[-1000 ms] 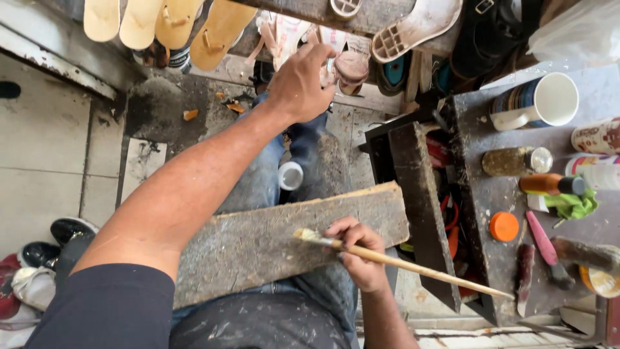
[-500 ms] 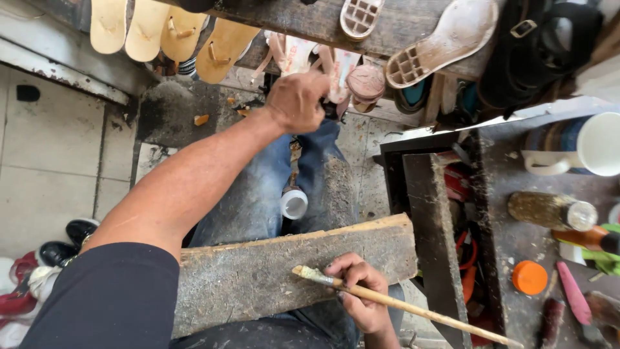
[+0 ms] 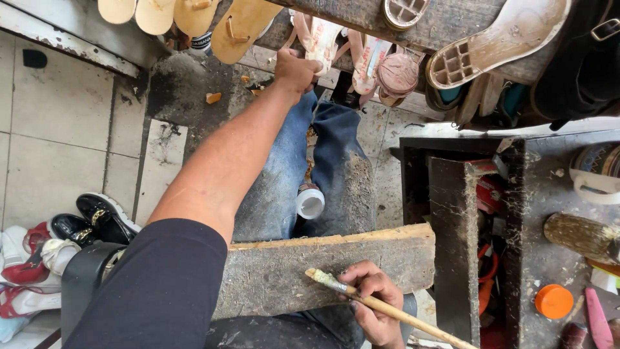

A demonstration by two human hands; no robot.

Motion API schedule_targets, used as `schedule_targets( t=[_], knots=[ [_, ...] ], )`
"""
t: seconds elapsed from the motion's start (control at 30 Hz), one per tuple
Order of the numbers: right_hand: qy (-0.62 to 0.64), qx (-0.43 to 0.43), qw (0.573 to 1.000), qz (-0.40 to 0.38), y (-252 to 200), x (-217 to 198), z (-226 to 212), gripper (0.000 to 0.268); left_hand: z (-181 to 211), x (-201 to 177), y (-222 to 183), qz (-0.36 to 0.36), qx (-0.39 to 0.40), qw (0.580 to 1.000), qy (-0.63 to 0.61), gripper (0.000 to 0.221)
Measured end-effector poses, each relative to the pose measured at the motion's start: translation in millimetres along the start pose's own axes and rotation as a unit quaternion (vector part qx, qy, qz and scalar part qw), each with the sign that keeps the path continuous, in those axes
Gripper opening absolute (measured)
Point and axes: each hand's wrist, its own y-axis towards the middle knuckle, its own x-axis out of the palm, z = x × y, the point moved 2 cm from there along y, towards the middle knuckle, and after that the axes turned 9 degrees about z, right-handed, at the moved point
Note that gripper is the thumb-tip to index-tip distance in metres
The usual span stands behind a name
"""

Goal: Applying adhesive to a shoe sole and attaching it to the shoe body using a brush and a pressing tool

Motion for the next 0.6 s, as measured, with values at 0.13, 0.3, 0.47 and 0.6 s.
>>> schedule_targets(
  t=[0.13, 0.3, 0.47, 0.6],
  knots=[
    [0.006, -0.008, 1.000, -0.003, -1, 2, 0, 0.014, 25, -6, -12, -0.030, -0.003, 0.990, -0.138, 0.045],
    [0.018, -0.017, 1.000, -0.004, 0, 6, 0, 0.012, 40, -35, -23, -0.125, -0.025, 0.959, -0.252, 0.070],
    [0.009, -0.044, 0.999, -0.023, 0, 6, 1, 0.010, 27, -74, -33, -0.199, -0.010, 0.946, -0.255, 0.061],
    [0.010, -0.054, 0.998, -0.034, 0, 7, -1, 0.013, 20, -123, -58, -0.229, -0.001, 0.944, -0.239, 0.057]
  ],
)
